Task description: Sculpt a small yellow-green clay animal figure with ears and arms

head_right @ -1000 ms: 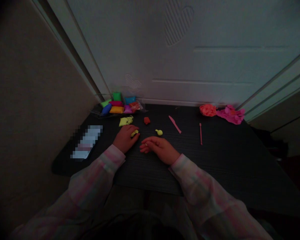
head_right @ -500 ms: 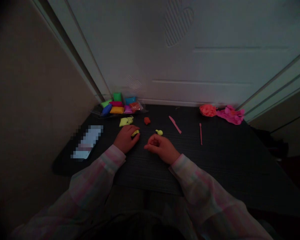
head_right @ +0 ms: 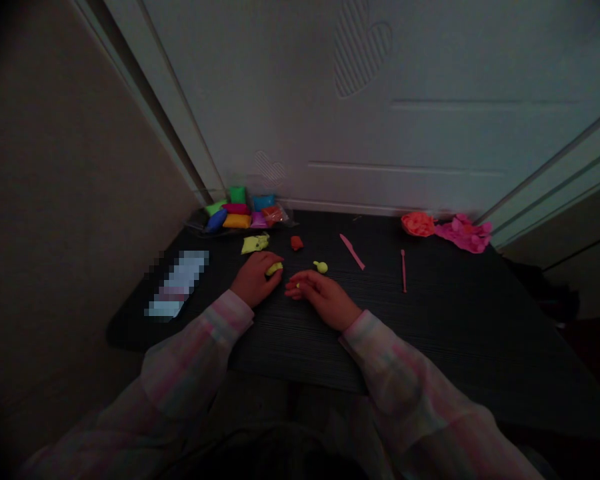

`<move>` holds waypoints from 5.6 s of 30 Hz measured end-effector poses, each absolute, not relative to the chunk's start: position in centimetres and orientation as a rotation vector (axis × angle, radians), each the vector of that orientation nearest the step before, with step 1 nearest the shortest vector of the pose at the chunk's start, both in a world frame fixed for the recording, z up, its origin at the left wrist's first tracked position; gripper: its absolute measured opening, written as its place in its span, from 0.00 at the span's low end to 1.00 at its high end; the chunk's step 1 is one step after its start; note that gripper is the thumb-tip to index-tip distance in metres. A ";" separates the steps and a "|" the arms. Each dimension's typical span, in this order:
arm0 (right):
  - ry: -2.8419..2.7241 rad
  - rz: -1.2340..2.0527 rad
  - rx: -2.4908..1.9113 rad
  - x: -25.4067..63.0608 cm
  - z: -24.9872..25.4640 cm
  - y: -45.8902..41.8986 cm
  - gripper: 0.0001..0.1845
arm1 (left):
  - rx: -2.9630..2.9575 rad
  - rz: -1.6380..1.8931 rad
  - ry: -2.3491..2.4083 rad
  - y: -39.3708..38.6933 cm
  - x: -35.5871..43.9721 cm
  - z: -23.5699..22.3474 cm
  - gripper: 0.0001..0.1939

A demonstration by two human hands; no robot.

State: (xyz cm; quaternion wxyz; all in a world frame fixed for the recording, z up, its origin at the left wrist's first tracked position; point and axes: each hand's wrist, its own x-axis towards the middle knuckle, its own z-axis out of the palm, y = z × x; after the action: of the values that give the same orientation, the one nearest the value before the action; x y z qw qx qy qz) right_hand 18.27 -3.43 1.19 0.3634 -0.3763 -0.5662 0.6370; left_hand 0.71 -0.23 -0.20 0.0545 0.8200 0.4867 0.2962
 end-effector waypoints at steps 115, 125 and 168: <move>-1.321 1.840 -0.996 18.8 1.3 -3.1 0.08 | 1.756 0.552 1.464 0.1 -3.3 1.9 0.17; -1.326 1.828 -1.016 18.9 1.0 -3.1 0.08 | 1.839 0.665 1.574 0.0 -3.0 1.6 0.12; -2.185 0.320 -1.113 16.9 2.3 -9.2 0.18 | -0.063 1.212 0.445 -6.6 7.6 3.7 0.25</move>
State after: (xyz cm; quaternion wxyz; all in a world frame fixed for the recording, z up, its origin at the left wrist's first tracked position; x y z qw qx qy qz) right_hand 16.89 -9.22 2.29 0.3279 -0.4253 -0.8347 0.1224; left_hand 7.61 -6.63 3.74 0.7983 -0.0293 0.2074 0.5647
